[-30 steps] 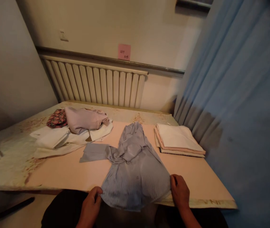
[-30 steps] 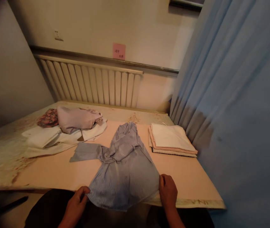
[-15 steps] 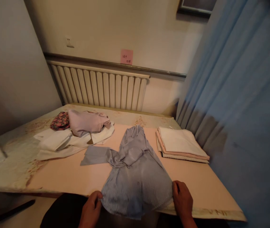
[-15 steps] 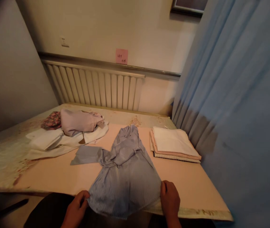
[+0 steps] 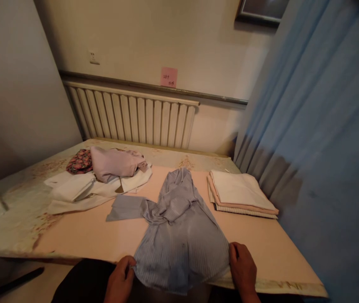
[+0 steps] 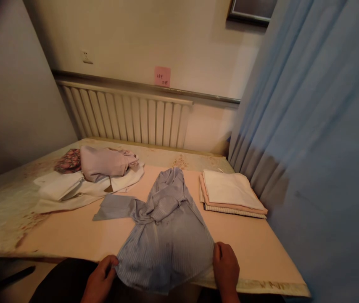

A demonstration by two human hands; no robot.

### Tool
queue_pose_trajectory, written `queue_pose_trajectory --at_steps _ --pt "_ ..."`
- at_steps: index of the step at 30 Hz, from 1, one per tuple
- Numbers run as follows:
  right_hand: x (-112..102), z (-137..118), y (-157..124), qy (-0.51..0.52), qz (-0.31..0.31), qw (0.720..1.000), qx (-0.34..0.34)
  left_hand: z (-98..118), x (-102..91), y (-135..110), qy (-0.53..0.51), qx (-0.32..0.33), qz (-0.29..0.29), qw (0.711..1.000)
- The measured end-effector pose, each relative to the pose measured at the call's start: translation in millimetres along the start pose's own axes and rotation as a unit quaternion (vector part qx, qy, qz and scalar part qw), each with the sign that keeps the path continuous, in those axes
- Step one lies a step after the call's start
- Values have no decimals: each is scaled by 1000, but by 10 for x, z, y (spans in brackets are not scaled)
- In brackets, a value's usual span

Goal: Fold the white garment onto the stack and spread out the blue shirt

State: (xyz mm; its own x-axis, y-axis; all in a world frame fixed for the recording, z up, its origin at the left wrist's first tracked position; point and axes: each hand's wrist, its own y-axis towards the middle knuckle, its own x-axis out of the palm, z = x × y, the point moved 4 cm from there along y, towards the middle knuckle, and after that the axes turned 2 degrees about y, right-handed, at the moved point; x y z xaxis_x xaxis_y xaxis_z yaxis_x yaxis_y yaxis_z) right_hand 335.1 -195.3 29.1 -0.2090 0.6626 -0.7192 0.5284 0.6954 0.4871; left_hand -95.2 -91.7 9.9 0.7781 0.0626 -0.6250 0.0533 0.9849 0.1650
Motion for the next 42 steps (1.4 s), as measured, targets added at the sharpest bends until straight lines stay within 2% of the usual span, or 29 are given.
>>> queue_pose_trajectory --at_steps 23,30,42 --pt "24 17 -6 5 3 1000 -8 -76 54 12 16 -6 -11 1000" --pt "26 23 5 4 -9 1000 7 -89 62 12 20 -5 -25 999" --pt "30 23 1 11 -12 1000 13 -75 55 20 23 -7 -13 1000"
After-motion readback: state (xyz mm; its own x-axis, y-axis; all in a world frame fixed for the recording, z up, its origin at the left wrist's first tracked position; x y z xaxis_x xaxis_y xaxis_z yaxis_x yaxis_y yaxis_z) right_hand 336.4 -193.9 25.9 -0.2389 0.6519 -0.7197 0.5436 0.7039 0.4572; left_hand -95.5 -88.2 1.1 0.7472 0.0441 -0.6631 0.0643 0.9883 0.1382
